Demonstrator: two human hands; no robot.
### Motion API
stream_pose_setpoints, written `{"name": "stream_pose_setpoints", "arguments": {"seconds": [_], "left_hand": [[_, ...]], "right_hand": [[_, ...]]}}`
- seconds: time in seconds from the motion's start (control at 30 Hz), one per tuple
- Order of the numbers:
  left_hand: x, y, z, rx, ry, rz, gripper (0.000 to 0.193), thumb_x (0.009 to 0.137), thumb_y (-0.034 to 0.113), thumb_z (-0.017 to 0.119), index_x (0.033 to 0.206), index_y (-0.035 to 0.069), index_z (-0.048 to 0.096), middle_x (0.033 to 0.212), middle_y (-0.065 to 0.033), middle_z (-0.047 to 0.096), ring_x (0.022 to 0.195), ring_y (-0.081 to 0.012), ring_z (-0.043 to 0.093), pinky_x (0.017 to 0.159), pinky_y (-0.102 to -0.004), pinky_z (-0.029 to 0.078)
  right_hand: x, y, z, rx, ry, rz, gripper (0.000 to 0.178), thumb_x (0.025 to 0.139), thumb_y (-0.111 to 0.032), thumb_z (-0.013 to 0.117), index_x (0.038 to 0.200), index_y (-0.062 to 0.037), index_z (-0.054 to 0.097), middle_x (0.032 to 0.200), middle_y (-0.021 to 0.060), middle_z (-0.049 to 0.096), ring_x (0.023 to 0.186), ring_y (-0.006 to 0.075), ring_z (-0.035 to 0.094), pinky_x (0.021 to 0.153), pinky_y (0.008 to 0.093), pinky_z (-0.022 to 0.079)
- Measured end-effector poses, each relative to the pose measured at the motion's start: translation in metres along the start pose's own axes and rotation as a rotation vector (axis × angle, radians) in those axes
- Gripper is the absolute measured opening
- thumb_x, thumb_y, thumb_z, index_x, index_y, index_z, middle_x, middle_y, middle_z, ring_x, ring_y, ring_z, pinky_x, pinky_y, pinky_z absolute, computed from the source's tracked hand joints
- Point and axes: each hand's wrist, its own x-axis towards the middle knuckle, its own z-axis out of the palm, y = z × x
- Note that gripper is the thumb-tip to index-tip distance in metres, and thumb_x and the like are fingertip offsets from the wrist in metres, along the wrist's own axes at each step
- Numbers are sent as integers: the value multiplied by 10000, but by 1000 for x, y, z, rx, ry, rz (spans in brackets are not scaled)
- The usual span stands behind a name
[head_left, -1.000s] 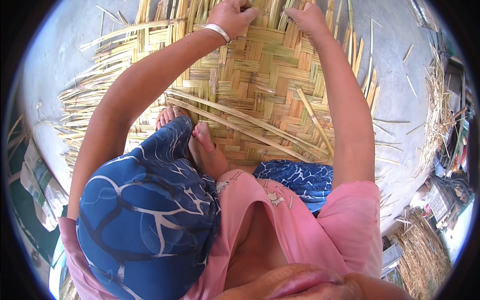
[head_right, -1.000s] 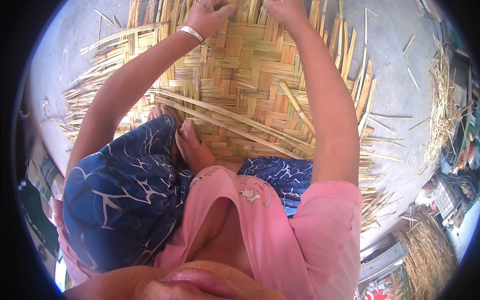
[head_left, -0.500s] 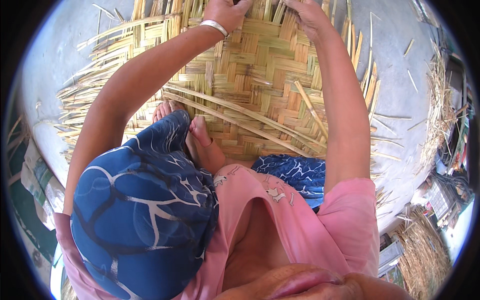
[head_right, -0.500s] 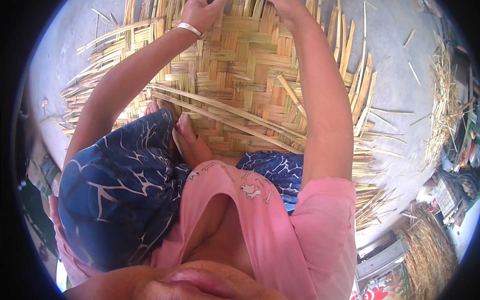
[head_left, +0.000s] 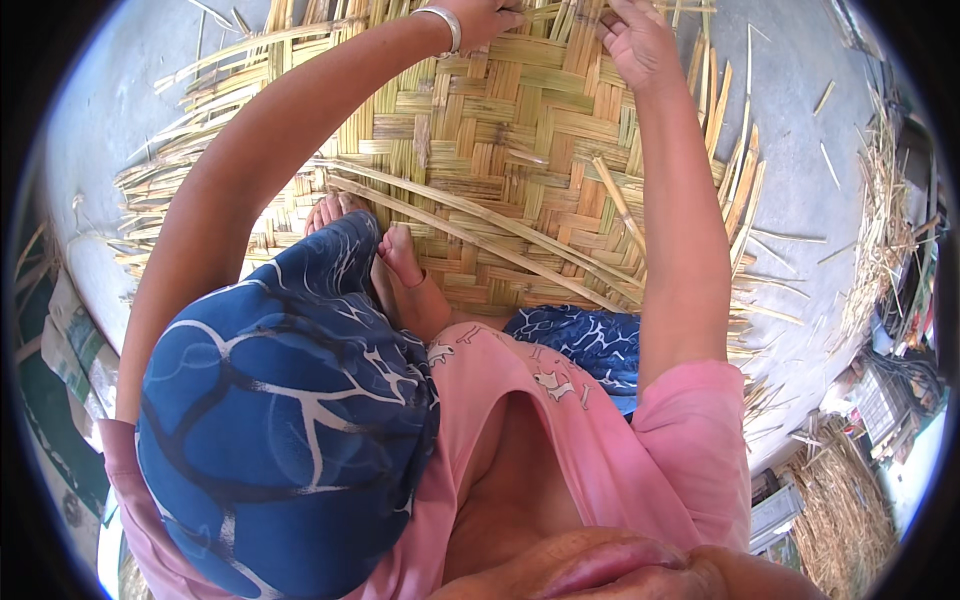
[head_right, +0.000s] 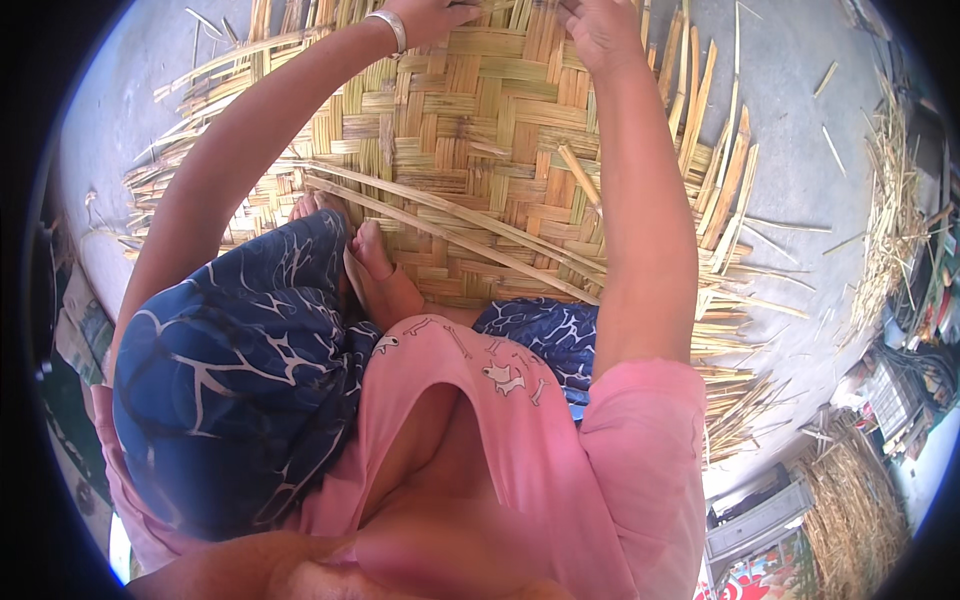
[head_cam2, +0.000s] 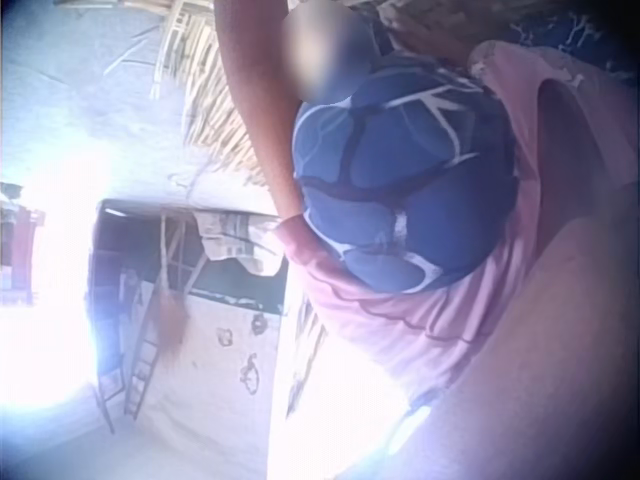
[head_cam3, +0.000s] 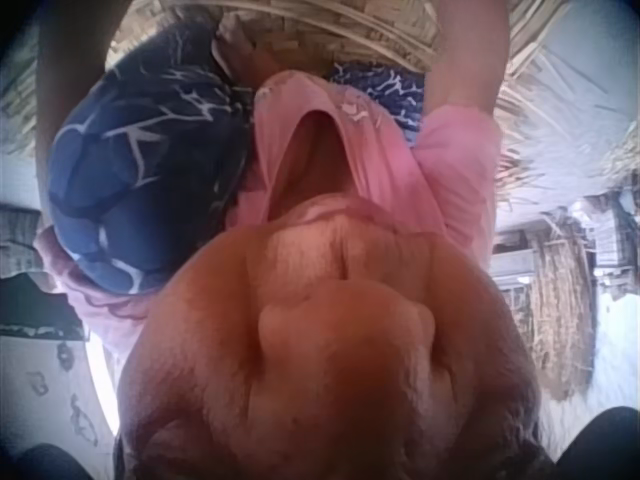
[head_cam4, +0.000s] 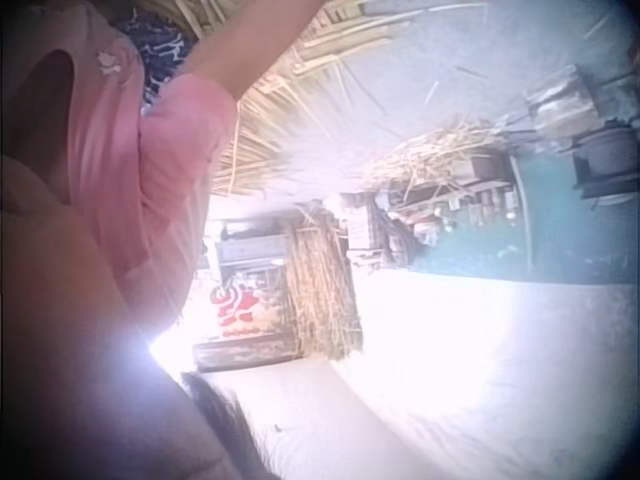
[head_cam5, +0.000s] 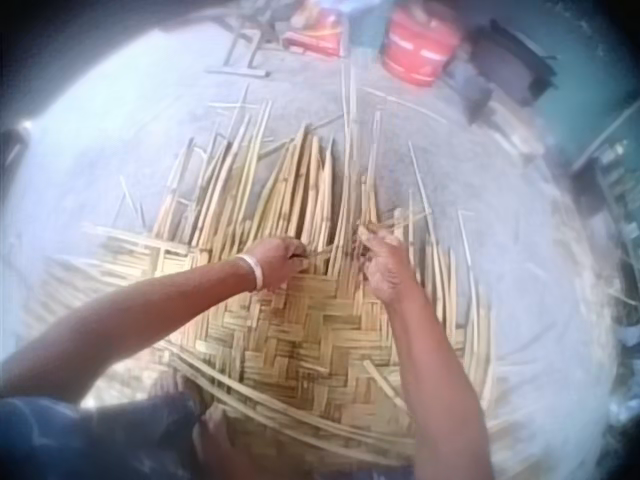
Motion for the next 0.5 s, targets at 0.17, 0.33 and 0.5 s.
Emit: {"name": "stream_pose_setpoints", "arguments": {"seconds": [0.17, 0.33, 0.5], "left_hand": [[13, -15, 9, 135, 61, 152, 309, 957, 304, 636, 1089, 44, 737, 1011, -186, 741, 915, -353, 716, 840, -458, 554], [-1, -17, 20, 121, 298, 266, 234, 950, 269, 638, 1018, 70, 742, 1053, -157, 718, 987, -358, 682, 856, -468, 544], [-20, -34, 41, 484, 422, 548, 204, 961, 285, 615, 994, 120, 731, 1096, -93, 680, 988, -317, 641, 844, -445, 534]], "right_hand": [[-13, 18, -19, -102, 213, -77, 210, 977, -179, 636, 1121, -28, 650, 988, 80, 682, 850, 189, 637, 810, 372, 546], [-38, 40, -7, -621, 499, -241, 309, 990, -302, 651, 1104, -25, 724, 975, 106, 744, 810, 247, 703, 834, 429, 601], [-43, 42, 0, -1090, 633, -325, 216, 904, -267, 696, 1061, -138, 771, 922, 62, 775, 841, 221, 724, 798, 362, 554]]}}
